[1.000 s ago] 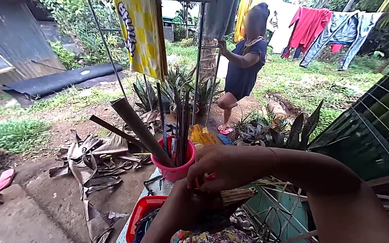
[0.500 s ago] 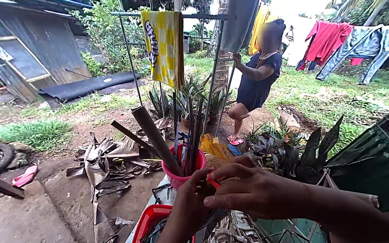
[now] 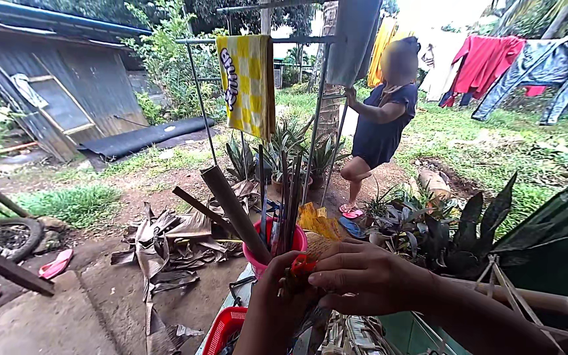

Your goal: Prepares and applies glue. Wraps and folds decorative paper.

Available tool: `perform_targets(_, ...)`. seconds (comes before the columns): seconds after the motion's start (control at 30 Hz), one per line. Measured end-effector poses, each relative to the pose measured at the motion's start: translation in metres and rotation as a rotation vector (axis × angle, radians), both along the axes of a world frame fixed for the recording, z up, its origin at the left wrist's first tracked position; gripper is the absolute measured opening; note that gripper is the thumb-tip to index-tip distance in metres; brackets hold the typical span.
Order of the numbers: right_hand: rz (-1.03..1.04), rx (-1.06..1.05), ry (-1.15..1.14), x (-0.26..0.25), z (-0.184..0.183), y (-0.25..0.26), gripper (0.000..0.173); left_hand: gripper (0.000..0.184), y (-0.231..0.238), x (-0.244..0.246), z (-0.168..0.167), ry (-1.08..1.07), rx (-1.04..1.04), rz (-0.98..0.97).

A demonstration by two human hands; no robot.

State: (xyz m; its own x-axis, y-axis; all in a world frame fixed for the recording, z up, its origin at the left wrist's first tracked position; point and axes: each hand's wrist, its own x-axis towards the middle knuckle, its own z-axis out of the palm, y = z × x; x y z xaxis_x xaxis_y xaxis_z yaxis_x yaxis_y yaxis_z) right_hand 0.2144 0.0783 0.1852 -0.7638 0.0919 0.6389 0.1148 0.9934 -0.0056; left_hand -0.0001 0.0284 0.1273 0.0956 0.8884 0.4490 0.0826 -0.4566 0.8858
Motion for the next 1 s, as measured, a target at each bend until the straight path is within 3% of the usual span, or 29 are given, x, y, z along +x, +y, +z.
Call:
perform_targets(0.23,-0.216,0.006,0.261,-0.019,-0.025,-0.005,0.006,0.057,-0.001,0.006,-0.002,0.103,0.061,0.146)
perform_targets(0.4,-0.374,-0.096,0.424,-0.033,-0.037,-0.009,0.013,0.054,-0.002,0.011,-0.003,0.161,0.129,0.267)
perform_targets(0.6,-0.523,-0.266,0.445,-0.029,-0.029,-0.006,0.013,0.055,-0.002,0.008,-0.005,0.186,0.142,0.283)
perform_targets(0.8,-0.395,-0.482,0.286,-0.025,-0.012,-0.003,0.041,0.053,-0.003,0.008,-0.003,0.206,0.108,0.279)
perform_targets(1.0,-0.326,-0.548,0.278,-0.028,-0.009,-0.001,0.020,0.053,-0.003,0.007,-0.006,0.222,0.119,0.279)
